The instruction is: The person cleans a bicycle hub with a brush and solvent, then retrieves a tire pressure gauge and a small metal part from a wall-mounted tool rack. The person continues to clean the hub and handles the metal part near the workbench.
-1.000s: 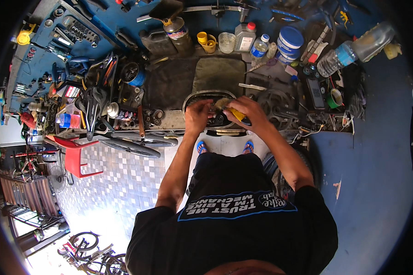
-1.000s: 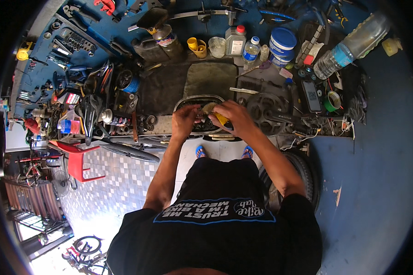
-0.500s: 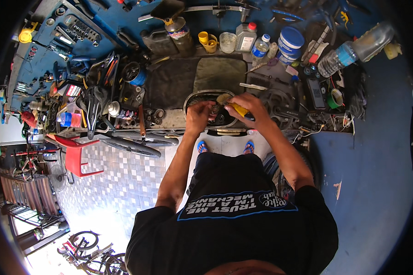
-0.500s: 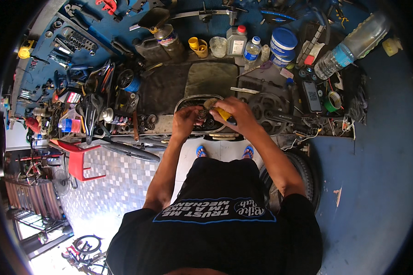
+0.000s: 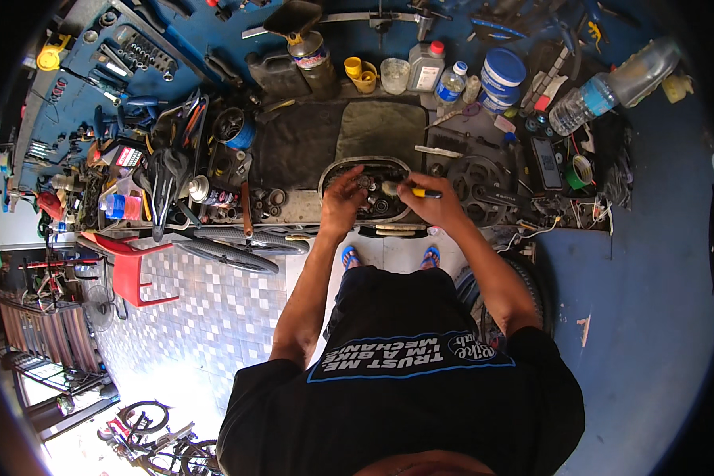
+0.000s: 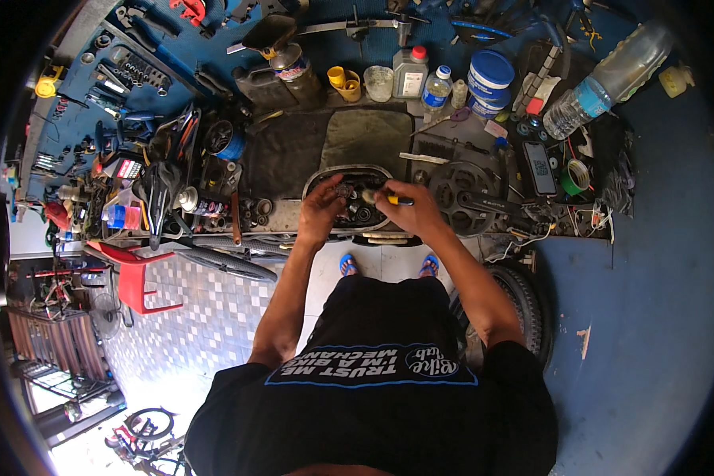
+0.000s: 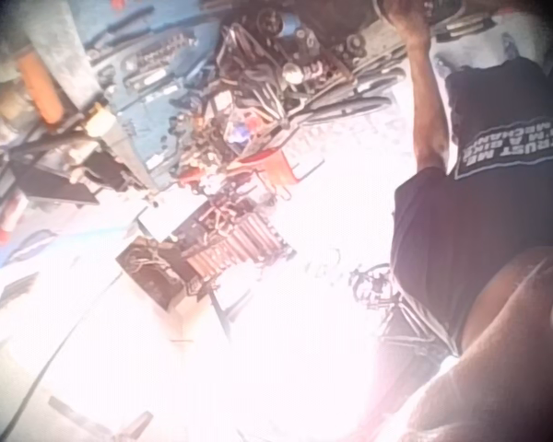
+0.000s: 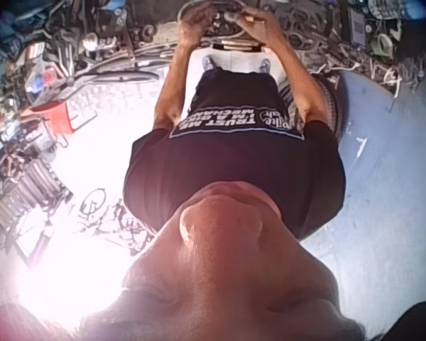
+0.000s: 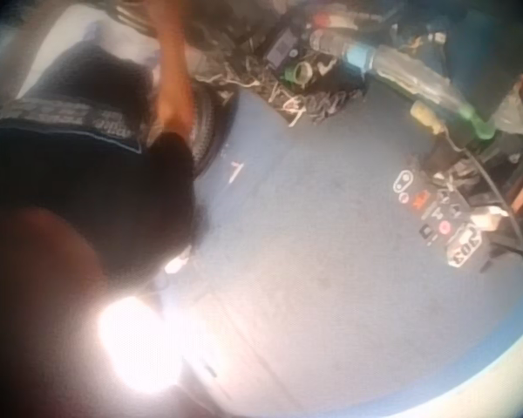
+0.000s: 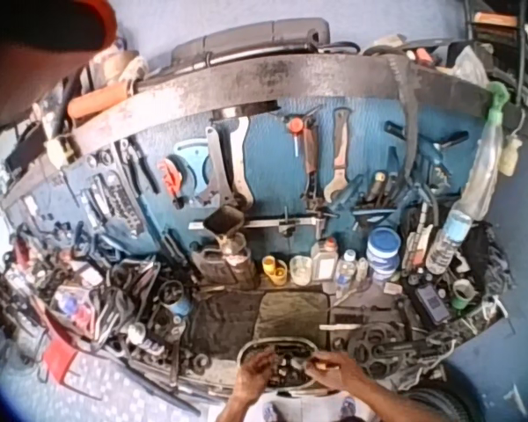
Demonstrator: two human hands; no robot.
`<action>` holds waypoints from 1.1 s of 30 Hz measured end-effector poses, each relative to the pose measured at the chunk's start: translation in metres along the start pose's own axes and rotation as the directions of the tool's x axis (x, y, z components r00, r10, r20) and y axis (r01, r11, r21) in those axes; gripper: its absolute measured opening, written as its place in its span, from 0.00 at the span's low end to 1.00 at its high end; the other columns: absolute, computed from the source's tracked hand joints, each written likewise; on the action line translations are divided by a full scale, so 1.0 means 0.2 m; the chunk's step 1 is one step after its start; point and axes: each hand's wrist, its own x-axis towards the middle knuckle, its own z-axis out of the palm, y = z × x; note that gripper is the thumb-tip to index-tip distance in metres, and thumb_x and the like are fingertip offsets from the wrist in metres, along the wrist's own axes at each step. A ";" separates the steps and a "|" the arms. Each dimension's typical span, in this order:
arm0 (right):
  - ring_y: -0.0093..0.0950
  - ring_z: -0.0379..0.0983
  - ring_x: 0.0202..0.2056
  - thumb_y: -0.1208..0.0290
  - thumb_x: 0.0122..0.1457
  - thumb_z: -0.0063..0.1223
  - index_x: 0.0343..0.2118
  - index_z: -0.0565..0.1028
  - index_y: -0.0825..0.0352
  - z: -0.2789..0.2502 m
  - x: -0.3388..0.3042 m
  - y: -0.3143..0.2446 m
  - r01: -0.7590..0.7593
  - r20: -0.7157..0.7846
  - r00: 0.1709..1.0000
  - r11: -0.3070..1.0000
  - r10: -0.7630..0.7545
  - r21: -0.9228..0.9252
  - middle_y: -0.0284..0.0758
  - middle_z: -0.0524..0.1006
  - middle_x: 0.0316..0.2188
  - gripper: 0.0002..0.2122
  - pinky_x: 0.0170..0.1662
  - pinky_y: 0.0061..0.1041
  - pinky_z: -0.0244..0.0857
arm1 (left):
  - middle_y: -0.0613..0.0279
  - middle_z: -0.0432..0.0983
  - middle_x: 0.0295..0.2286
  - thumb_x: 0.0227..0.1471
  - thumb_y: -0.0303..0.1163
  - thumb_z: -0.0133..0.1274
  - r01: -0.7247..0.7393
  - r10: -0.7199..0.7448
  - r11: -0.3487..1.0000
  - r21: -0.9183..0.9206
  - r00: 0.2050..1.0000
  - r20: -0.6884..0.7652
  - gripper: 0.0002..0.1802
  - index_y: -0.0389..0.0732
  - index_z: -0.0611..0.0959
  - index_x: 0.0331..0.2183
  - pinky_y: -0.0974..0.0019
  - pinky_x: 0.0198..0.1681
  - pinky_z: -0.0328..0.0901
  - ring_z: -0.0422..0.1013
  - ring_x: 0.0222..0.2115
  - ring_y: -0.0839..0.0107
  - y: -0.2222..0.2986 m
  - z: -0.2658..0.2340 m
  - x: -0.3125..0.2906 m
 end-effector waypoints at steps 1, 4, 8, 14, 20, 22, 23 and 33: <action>0.32 0.84 0.33 0.60 0.64 0.64 0.42 0.83 0.66 0.00 0.02 -0.05 -0.067 -0.030 0.997 0.996 0.069 0.054 0.38 0.85 0.31 0.13 0.38 0.27 0.74 | 0.56 0.85 0.43 0.61 0.17 0.55 -0.004 0.004 1.000 -0.001 1.000 -0.018 0.24 0.33 0.80 0.59 0.68 0.41 0.76 0.78 0.35 0.74 -0.02 0.00 0.00; 0.36 0.85 0.35 0.57 0.65 0.64 0.41 0.83 0.66 0.00 0.03 -0.24 0.027 0.029 0.999 0.969 -0.035 0.246 0.43 0.84 0.31 0.14 0.39 0.31 0.74 | 0.56 0.85 0.41 0.61 0.19 0.56 0.000 -0.002 0.971 0.239 1.000 0.007 0.22 0.31 0.81 0.57 0.69 0.40 0.76 0.78 0.35 0.75 -0.02 -0.03 0.02; 0.30 0.85 0.34 0.63 0.66 0.64 0.43 0.83 0.69 0.04 0.09 -0.11 0.075 -0.068 0.995 0.992 -0.068 0.103 0.38 0.85 0.31 0.12 0.40 0.27 0.76 | 0.56 0.86 0.39 0.62 0.23 0.60 -0.008 0.017 0.970 0.241 0.999 -0.034 0.19 0.29 0.82 0.54 0.69 0.38 0.76 0.79 0.34 0.76 0.01 -0.02 0.00; 0.33 0.85 0.34 0.63 0.65 0.65 0.41 0.83 0.69 0.05 0.06 -0.19 0.205 -0.119 0.974 0.973 -0.192 0.105 0.42 0.85 0.31 0.12 0.38 0.29 0.74 | 0.56 0.87 0.37 0.62 0.25 0.62 -0.059 0.100 0.912 0.406 0.992 -0.079 0.18 0.29 0.83 0.52 0.69 0.35 0.75 0.78 0.33 0.77 0.00 -0.02 0.00; 0.32 0.82 0.29 0.61 0.66 0.64 0.38 0.82 0.66 0.03 0.03 -0.29 -0.009 -0.111 0.993 0.987 0.027 0.161 0.39 0.82 0.26 0.12 0.35 0.28 0.72 | 0.53 0.87 0.37 0.62 0.23 0.61 -0.143 0.208 0.880 0.452 0.973 -0.097 0.17 0.31 0.83 0.52 0.69 0.33 0.74 0.78 0.33 0.78 -0.09 -0.03 0.02; 0.30 0.81 0.28 0.60 0.66 0.63 0.38 0.83 0.66 0.06 0.02 -0.17 -0.106 -0.115 0.986 0.986 0.121 0.126 0.38 0.82 0.26 0.12 0.34 0.29 0.71 | 0.53 0.87 0.37 0.62 0.23 0.61 -0.155 0.230 0.851 0.501 0.969 -0.092 0.17 0.31 0.83 0.52 0.69 0.33 0.74 0.78 0.33 0.78 -0.09 -0.03 0.04; 0.29 0.80 0.28 0.59 0.67 0.62 0.38 0.83 0.66 0.07 0.03 -0.10 -0.153 -0.118 0.979 0.982 0.165 0.109 0.38 0.82 0.25 0.13 0.34 0.29 0.71 | 0.53 0.87 0.37 0.61 0.23 0.62 -0.159 0.227 0.870 0.467 0.970 -0.091 0.17 0.32 0.84 0.52 0.68 0.34 0.74 0.79 0.34 0.77 -0.09 -0.02 0.05; 0.23 0.76 0.25 0.53 0.67 0.61 0.38 0.83 0.66 -0.13 0.04 -0.01 -0.185 -0.275 0.930 0.958 0.242 0.220 0.33 0.81 0.25 0.17 0.31 0.24 0.68 | 0.60 0.81 0.44 0.45 0.29 0.69 -0.483 0.400 0.320 0.815 0.849 0.345 0.08 0.44 0.88 0.32 0.52 0.53 0.67 0.73 0.50 0.55 -0.07 0.16 0.02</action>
